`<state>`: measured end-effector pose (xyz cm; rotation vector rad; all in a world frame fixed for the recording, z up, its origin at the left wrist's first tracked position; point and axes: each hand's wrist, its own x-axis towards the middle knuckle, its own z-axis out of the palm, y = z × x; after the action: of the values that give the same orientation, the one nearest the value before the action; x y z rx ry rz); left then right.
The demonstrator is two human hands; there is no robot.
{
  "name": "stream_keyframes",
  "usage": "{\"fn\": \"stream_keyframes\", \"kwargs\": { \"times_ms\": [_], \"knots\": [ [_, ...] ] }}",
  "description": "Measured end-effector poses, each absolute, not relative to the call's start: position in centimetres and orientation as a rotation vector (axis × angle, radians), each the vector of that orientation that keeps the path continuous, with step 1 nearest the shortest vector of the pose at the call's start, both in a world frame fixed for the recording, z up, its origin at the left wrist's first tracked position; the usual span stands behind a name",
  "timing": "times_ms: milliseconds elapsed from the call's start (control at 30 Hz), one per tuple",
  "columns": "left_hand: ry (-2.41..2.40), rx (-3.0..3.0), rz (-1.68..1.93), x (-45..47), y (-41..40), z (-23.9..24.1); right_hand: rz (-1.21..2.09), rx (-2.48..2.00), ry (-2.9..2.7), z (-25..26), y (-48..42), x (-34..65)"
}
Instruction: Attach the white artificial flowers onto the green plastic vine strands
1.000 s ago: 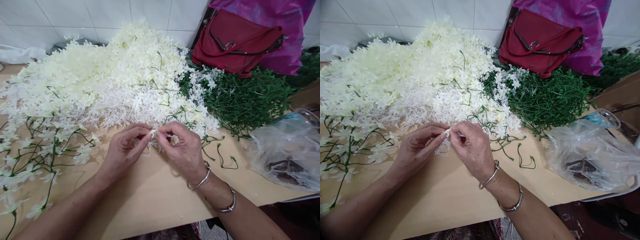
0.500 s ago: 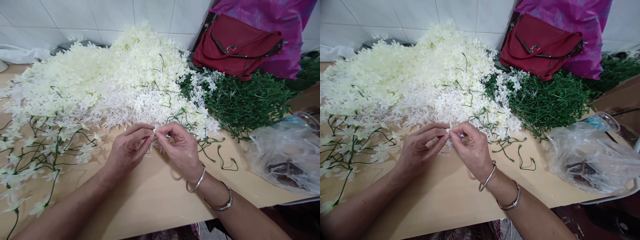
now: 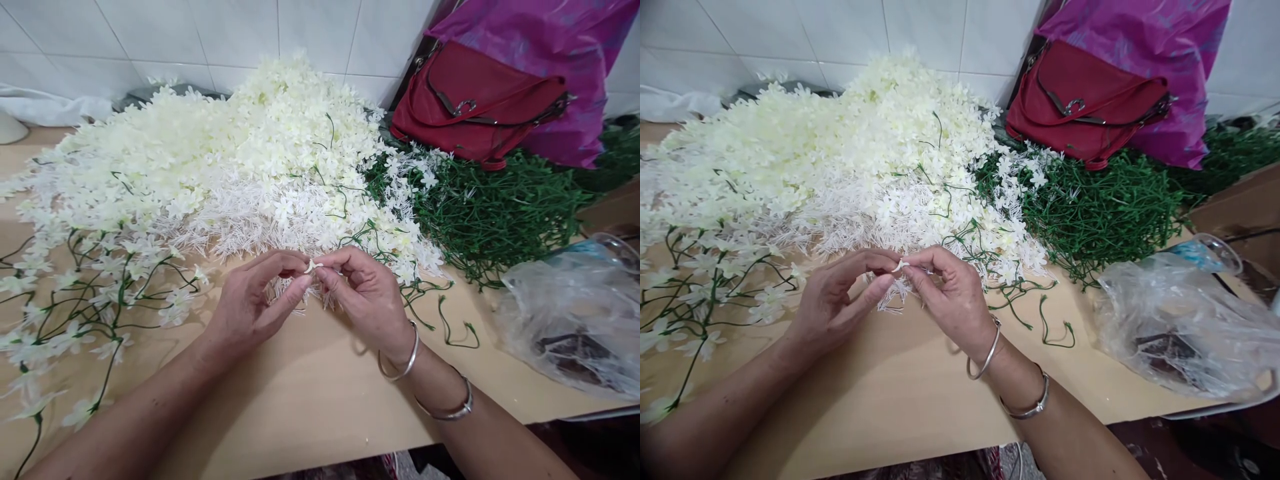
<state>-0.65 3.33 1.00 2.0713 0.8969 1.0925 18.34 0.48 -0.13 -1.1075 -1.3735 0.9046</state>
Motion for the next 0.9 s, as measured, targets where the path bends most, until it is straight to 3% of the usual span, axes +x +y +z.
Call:
{"fn": "stream_keyframes", "kwargs": {
  "times_ms": [133,367,733,833,900],
  "knots": [
    [1.011,1.691,1.050,-0.66,3.26,0.69,1.048,-1.048,-1.310,-0.16,0.43,18.41],
    [0.750,1.231,0.915,-0.31,3.81,0.60,1.054,-0.989,-1.308,-0.35,0.07,17.99],
    [0.619,1.281,1.058,-0.14,3.61,0.61,1.390,-0.919,-1.103,0.53,0.65,17.68],
    [0.776,1.330,1.105,-0.50,3.67,0.82,1.299,-0.985,-1.178,0.26,0.74,18.05],
    [0.877,1.348,1.122,-0.83,3.77,1.02,1.065,-1.070,-1.291,0.24,0.72,18.46]
  ]
}}
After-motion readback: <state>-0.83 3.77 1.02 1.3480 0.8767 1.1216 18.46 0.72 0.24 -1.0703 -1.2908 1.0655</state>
